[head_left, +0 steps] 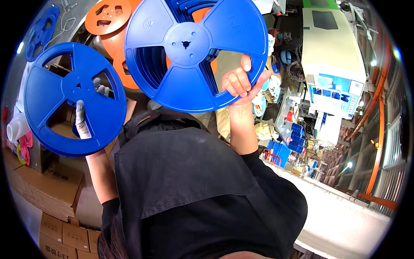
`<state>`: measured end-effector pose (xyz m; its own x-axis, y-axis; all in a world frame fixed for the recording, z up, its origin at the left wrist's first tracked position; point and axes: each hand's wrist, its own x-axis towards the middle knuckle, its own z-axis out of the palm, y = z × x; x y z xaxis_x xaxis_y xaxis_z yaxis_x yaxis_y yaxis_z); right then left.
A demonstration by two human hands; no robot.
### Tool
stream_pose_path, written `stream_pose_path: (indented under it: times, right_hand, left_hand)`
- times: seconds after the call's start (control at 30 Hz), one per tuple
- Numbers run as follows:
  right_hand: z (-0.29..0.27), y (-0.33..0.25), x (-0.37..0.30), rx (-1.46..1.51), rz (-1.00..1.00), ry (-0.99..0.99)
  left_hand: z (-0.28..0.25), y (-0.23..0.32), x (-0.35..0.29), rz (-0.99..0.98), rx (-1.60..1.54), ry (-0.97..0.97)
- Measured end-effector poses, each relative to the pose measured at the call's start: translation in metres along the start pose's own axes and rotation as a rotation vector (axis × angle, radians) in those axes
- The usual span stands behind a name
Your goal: The person picks up blue plastic spools from a table and stacks them into a cardboard box. They handle the spools one by one, placing them into the box until it is full. Finally, they wipe a blue spool with a pink cloth.
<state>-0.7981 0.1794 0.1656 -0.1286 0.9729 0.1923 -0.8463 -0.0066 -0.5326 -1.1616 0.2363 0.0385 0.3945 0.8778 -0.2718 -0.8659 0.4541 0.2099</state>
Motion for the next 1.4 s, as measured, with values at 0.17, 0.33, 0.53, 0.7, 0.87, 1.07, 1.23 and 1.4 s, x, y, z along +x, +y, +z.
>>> stream_pose_path:
  times: [0.17, 0.33, 0.53, 0.7, 0.87, 1.07, 1.23, 1.4]
  right_hand:
    - [0.007, 0.002, 0.006, -0.038, 0.046, -0.035]
    - [0.010, 0.007, 0.014, -0.005, 0.027, 0.024]
    - [0.007, 0.024, 0.016, 0.026, 0.020, 0.092]
    - [0.019, 0.050, 0.023, -0.092, 0.140, 0.066]
    - [0.068, 0.111, 0.028, -0.593, 0.388, 0.216]
    - [0.077, 0.092, 0.026, -0.663, 0.401, 0.418]
    - [0.047, 0.066, 0.010, -0.690, 0.300, 0.534]
    - [0.037, 0.059, 0.008, -0.732, 0.242, 0.676]
  left_hand:
    - [0.024, -0.009, -0.006, -0.005, 0.098, 0.074]
    - [0.009, -0.009, 0.004, -0.061, 0.121, 0.135]
    - [0.007, -0.015, 0.005, 0.030, 0.354, 0.224]
    - [0.044, -0.036, 0.007, -0.039, 0.528, 0.136]
    - [0.064, -0.088, 0.029, -0.115, 0.573, -0.054]
    - [0.082, -0.034, -0.007, -0.159, 0.325, -0.002]
    - [0.067, -0.018, -0.018, -0.182, 0.025, -0.017]
    - [0.048, -0.026, -0.011, -0.217, -0.230, -0.127]
